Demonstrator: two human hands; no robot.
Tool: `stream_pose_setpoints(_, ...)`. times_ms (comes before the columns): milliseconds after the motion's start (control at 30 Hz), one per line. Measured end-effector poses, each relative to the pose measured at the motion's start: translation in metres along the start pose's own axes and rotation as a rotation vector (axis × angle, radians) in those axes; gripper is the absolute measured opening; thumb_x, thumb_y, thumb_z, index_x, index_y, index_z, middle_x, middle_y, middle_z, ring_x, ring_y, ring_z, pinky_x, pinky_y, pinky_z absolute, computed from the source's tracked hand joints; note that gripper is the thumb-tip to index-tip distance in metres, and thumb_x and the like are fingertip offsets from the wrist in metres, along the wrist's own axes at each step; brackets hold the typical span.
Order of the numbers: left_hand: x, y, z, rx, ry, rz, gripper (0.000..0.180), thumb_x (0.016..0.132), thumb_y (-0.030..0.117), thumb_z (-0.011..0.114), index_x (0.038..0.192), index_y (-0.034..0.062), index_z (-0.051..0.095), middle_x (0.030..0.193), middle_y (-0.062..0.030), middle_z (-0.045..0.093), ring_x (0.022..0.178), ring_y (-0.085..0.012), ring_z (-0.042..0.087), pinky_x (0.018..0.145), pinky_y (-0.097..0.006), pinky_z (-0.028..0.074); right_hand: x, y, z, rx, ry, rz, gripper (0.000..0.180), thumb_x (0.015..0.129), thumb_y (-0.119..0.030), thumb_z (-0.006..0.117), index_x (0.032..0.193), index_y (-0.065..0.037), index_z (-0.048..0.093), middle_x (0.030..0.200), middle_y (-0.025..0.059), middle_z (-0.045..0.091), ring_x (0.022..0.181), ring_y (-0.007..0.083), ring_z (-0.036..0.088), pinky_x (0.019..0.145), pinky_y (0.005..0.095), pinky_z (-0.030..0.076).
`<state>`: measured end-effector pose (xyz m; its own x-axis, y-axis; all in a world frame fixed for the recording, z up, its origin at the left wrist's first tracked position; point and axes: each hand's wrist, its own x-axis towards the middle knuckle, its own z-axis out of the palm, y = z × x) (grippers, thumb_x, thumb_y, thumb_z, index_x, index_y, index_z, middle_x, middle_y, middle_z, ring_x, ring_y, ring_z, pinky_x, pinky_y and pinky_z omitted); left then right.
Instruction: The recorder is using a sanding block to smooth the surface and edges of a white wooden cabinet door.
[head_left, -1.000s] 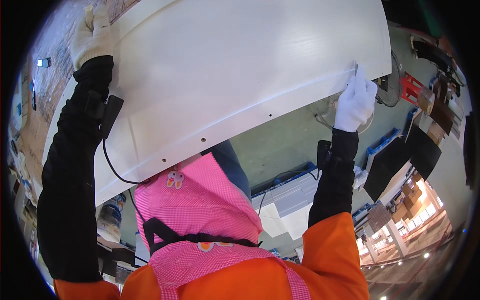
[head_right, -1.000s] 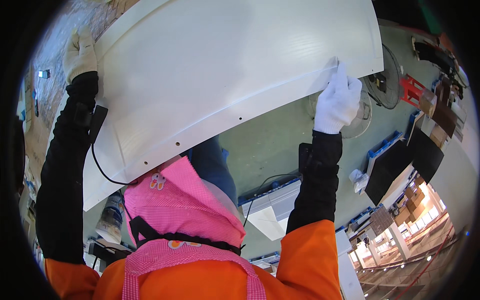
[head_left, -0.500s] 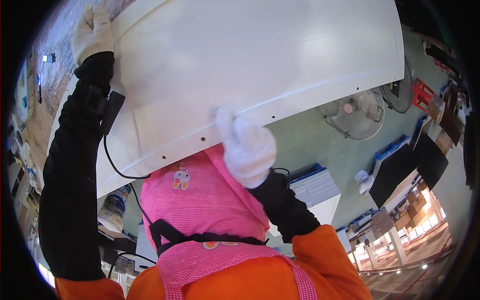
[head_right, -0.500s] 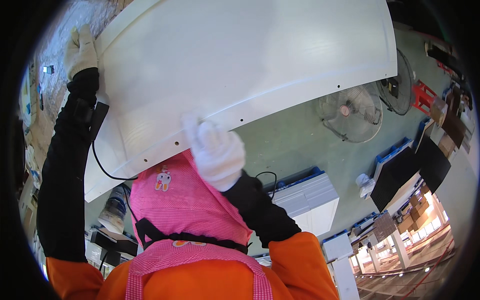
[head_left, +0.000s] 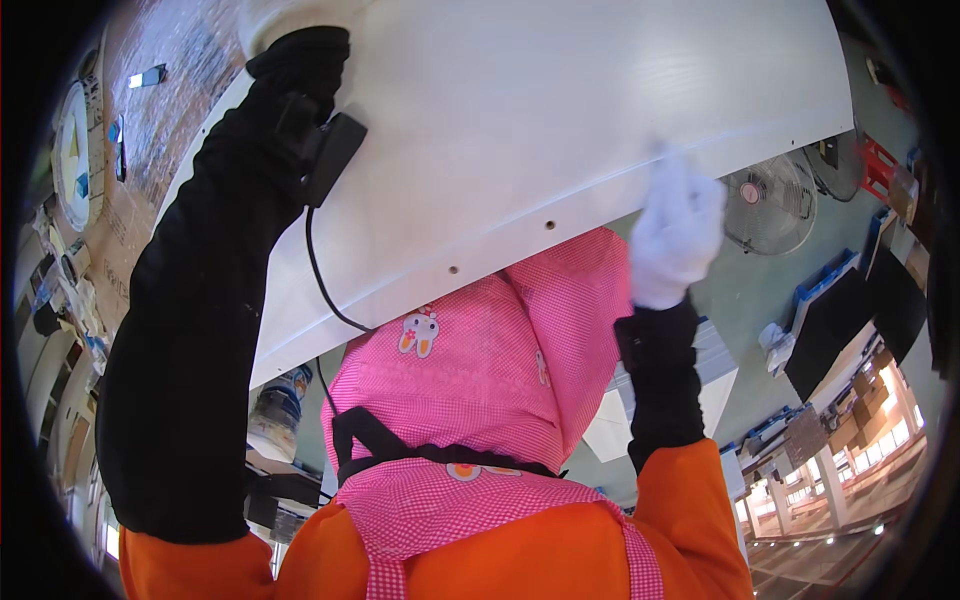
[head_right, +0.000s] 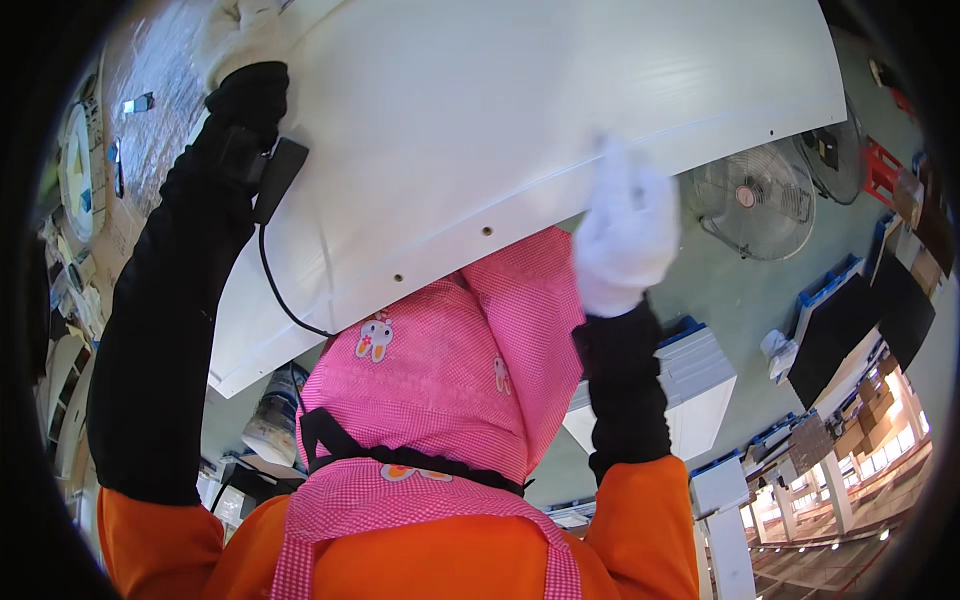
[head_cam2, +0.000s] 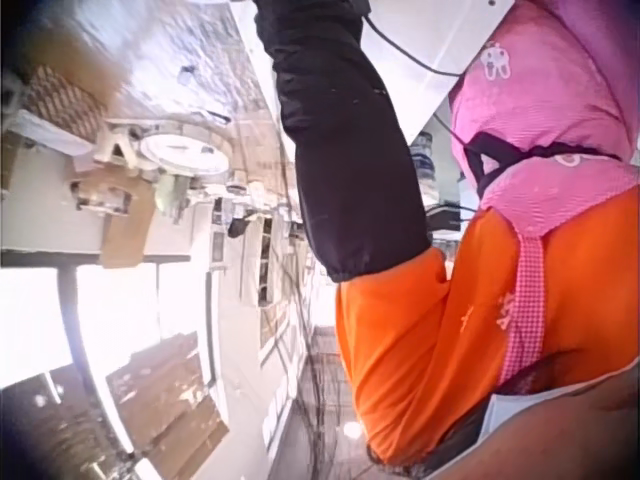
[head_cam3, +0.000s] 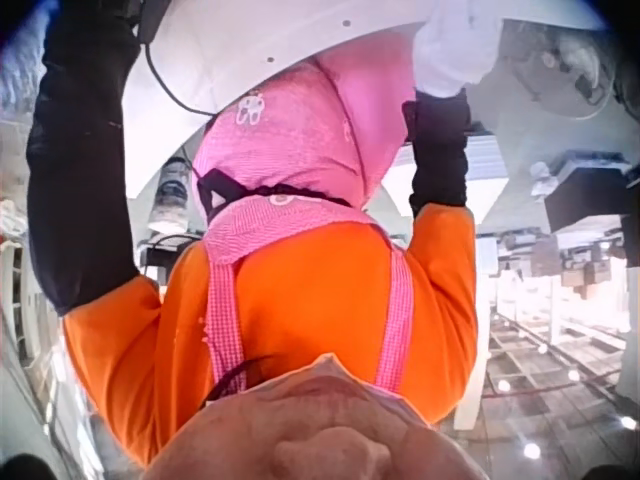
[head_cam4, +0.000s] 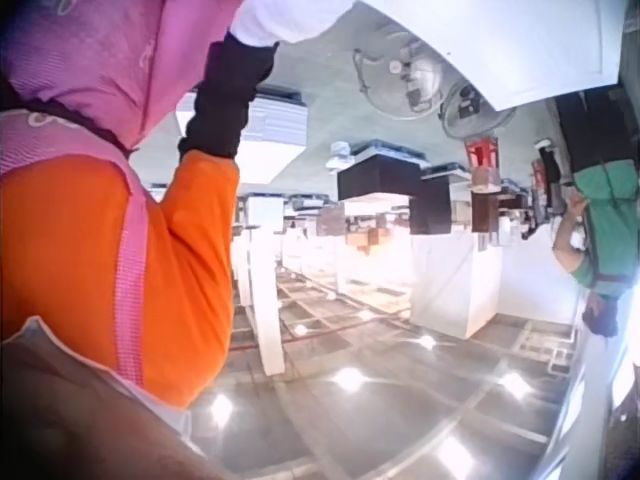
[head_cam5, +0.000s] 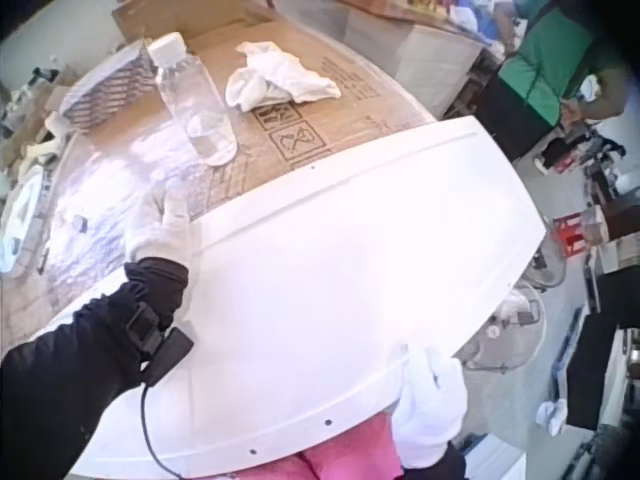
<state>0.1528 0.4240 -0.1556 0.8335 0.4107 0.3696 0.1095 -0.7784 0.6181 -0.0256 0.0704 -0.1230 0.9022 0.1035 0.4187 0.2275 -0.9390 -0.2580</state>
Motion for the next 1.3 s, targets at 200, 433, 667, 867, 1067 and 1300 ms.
stream_pose_setpoints(200, -0.011, 0.018, 0.007, -0.256, 0.142, 0.072, 0.032, 0.103, 0.031, 0.062, 0.085, 0.0057, 0.064, 0.069, 0.0047, 0.057, 0.064, -0.0063, 0.049, 0.060, -0.027, 0.042, -0.067, -0.167, 0.004, 0.244, -0.083, -0.013, 0.044, 0.073, 0.007, 0.068, 0.116, -0.001, 0.075, 0.082, 0.0091, 0.059, 0.066, 0.0244, 0.058, 0.058, 0.0355, 0.048)
stream_pose_setpoints(433, -0.008, -0.034, -0.072, -0.755, -0.333, -0.063, 0.032, 0.105, 0.030, 0.060, 0.079, 0.0111, 0.060, 0.066, 0.0056, 0.054, 0.061, -0.0049, 0.046, 0.057, -0.024, 0.038, -0.099, -0.223, -0.001, 0.478, -0.185, -0.037, 0.037, 0.084, 0.004, 0.068, 0.120, -0.004, 0.074, 0.083, 0.0058, 0.060, 0.067, 0.0221, 0.059, 0.060, 0.0330, 0.050)
stream_pose_setpoints(667, 0.010, -0.161, -0.196, -0.080, -0.581, 0.156, 0.038, 0.102, 0.038, 0.063, 0.088, 0.0028, 0.066, 0.074, 0.0080, 0.052, 0.074, -0.0053, 0.046, 0.066, -0.028, 0.040, -0.071, -0.143, 0.004, 0.066, -0.061, 0.238, 0.042, 0.089, 0.005, 0.066, 0.129, -0.007, 0.071, 0.087, 0.0054, 0.053, 0.073, 0.0153, 0.054, 0.062, 0.0292, 0.046)
stream_pose_setpoints(867, -0.003, -0.200, -0.195, 0.148, -0.534, -0.001, 0.052, 0.095, 0.052, 0.067, 0.103, 0.0009, 0.073, 0.085, -0.0035, 0.071, 0.081, -0.0112, 0.061, 0.079, -0.030, 0.049, -0.130, -0.276, 0.006, 0.406, -0.239, 0.155, 0.034, 0.079, 0.000, 0.071, 0.112, -0.005, 0.077, 0.071, 0.0039, 0.052, 0.061, 0.0239, 0.056, 0.048, 0.0372, 0.040)
stream_pose_setpoints(1067, -0.015, -0.188, -0.193, 0.133, -0.456, 0.033, 0.055, 0.095, 0.055, 0.065, 0.106, 0.0014, 0.073, 0.085, -0.0070, 0.072, 0.081, -0.0144, 0.064, 0.079, -0.032, 0.050, -0.130, -0.231, 0.000, 0.415, -0.233, 0.018, 0.033, 0.084, 0.004, 0.070, 0.115, -0.008, 0.075, 0.084, 0.0077, 0.059, 0.069, 0.0222, 0.058, 0.058, 0.0339, 0.046)
stream_pose_setpoints(1300, -0.005, -0.217, -0.200, 0.064, -0.420, 0.062, 0.055, 0.093, 0.055, 0.067, 0.102, 0.0009, 0.072, 0.078, -0.0037, 0.067, 0.075, -0.0140, 0.059, 0.076, -0.032, 0.049, -0.123, -0.221, 0.007, 0.388, -0.063, 0.178, 0.010, 0.086, 0.004, 0.070, 0.080, -0.003, 0.066, 0.064, 0.0047, 0.044, 0.050, 0.0216, 0.044, 0.048, 0.0359, 0.038)
